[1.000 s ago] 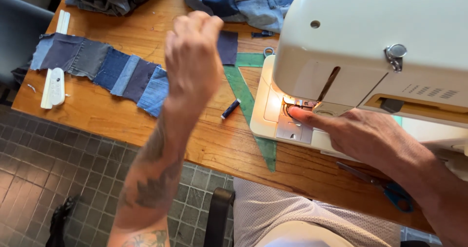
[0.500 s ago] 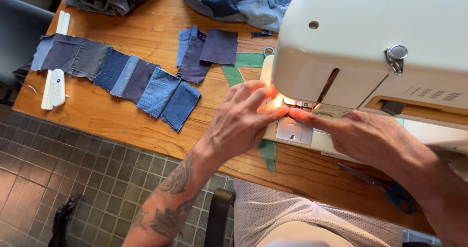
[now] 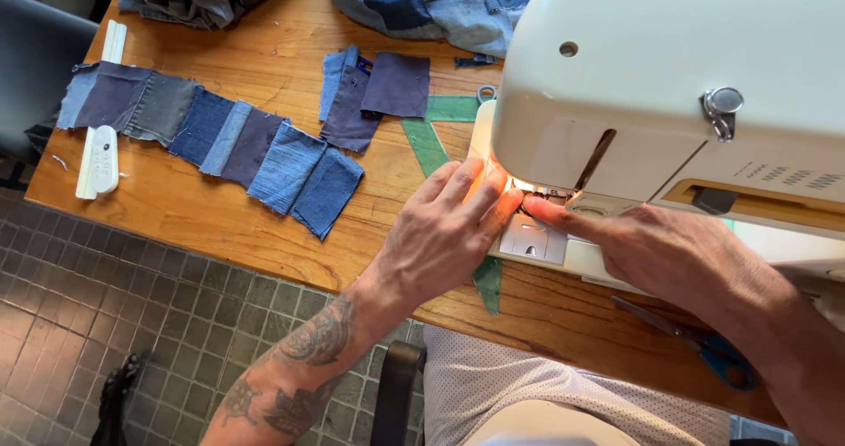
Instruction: Threading a sewing machine and winding a bobbin with thread
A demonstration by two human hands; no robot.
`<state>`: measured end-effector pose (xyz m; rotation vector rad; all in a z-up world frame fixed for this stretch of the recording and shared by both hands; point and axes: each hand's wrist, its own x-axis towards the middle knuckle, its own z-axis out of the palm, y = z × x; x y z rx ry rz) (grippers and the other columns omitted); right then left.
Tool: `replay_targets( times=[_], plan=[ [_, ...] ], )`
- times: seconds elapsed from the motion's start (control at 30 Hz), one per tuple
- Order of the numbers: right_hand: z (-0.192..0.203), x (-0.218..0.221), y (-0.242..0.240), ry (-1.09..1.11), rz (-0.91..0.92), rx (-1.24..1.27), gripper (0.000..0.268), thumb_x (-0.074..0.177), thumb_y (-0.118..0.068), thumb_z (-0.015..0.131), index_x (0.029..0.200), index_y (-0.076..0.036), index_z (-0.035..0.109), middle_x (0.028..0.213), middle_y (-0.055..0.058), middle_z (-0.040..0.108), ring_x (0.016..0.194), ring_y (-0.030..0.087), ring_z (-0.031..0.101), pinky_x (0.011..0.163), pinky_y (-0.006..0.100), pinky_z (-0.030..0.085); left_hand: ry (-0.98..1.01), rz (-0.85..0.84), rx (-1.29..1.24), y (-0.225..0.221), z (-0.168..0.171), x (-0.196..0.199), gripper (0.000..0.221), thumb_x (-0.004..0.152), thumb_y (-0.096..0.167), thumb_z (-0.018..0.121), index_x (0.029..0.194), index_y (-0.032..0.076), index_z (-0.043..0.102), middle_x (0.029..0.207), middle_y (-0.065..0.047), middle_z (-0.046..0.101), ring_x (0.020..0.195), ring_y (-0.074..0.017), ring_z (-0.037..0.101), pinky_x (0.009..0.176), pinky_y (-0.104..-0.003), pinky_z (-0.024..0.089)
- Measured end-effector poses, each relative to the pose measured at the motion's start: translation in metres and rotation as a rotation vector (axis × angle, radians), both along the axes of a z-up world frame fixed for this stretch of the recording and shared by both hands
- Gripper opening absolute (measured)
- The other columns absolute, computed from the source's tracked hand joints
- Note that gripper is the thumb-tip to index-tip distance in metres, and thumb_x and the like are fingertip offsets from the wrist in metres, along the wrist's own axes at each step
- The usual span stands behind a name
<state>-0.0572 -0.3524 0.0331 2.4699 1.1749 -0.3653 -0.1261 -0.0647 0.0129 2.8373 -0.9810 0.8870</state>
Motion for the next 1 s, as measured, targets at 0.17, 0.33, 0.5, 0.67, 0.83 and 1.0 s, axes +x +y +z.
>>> replay_targets(
  times=[0.17, 0.33, 0.5, 0.67, 0.83, 1.0],
  plan=[
    [0.001, 0.000, 0.000, -0.031, 0.004, 0.079, 0.126, 0.099, 0.001, 0.058, 0.190, -0.057, -0.005, 0.048, -0.010, 0.053, 0.043, 0.010, 0.048, 0.049, 0.041, 0.054, 0.040, -0.001, -0.072, 0.010, -0.009, 0.007, 0.036, 0.112, 0.010, 0.068, 0.146, 0.001, 0.077, 0.144, -0.017, 0.077, 0.137, -0.0416, 0.073, 0.116, -0.056, 0.062],
    [0.010, -0.003, 0.006, 0.074, -0.132, 0.030, 0.124, 0.104, -0.006, 0.059, 0.187, -0.072, -0.006, 0.056, -0.008, 0.060, 0.052, 0.015, 0.056, 0.055, 0.046, 0.057, 0.246, -0.001, -0.503, 0.031, -0.009, 0.034, 0.037, 0.110, 0.025, 0.085, 0.137, 0.001, 0.079, 0.131, -0.015, 0.075, 0.122, -0.0382, 0.070, 0.105, -0.054, 0.060],
    [0.002, 0.000, 0.002, 0.067, -0.120, 0.034, 0.122, 0.105, -0.006, 0.056, 0.187, -0.071, -0.006, 0.053, -0.007, 0.055, 0.047, 0.015, 0.051, 0.051, 0.044, 0.054, 0.377, 0.027, -0.527, 0.024, -0.013, 0.064, 0.025, 0.093, 0.027, 0.102, 0.095, 0.009, 0.084, 0.112, -0.004, 0.071, 0.101, -0.0293, 0.061, 0.087, -0.045, 0.055],
    [-0.004, 0.000, -0.005, 0.053, -0.100, 0.200, 0.128, 0.094, 0.003, 0.060, 0.186, -0.070, 0.007, 0.054, -0.008, 0.043, 0.050, 0.014, 0.040, 0.045, 0.046, 0.047, 0.299, -0.118, -0.407, 0.019, -0.003, 0.073, 0.021, 0.108, 0.001, 0.076, 0.086, 0.004, 0.079, 0.095, -0.007, 0.065, 0.086, -0.0293, 0.049, 0.068, -0.046, 0.047],
    [0.007, 0.000, 0.000, 0.115, -0.133, 0.105, 0.132, 0.097, 0.001, 0.058, 0.186, -0.075, -0.003, 0.061, -0.006, 0.048, 0.057, 0.015, 0.043, 0.054, 0.046, 0.048, 0.356, -0.179, -0.309, 0.025, -0.007, 0.071, 0.052, 0.070, -0.031, 0.056, 0.114, -0.004, 0.063, 0.114, -0.019, 0.066, 0.099, -0.0346, 0.052, 0.091, -0.048, 0.052],
    [0.022, -0.001, 0.009, 0.196, -0.226, 0.023, 0.126, 0.104, -0.004, 0.054, 0.184, -0.081, -0.005, 0.064, -0.005, 0.052, 0.059, 0.015, 0.049, 0.057, 0.045, 0.050, 0.316, -0.147, -0.276, 0.020, -0.014, 0.077, 0.037, 0.075, -0.025, 0.065, 0.102, 0.001, 0.059, 0.104, -0.016, 0.063, 0.093, -0.0335, 0.051, 0.082, -0.049, 0.049]
  ],
)
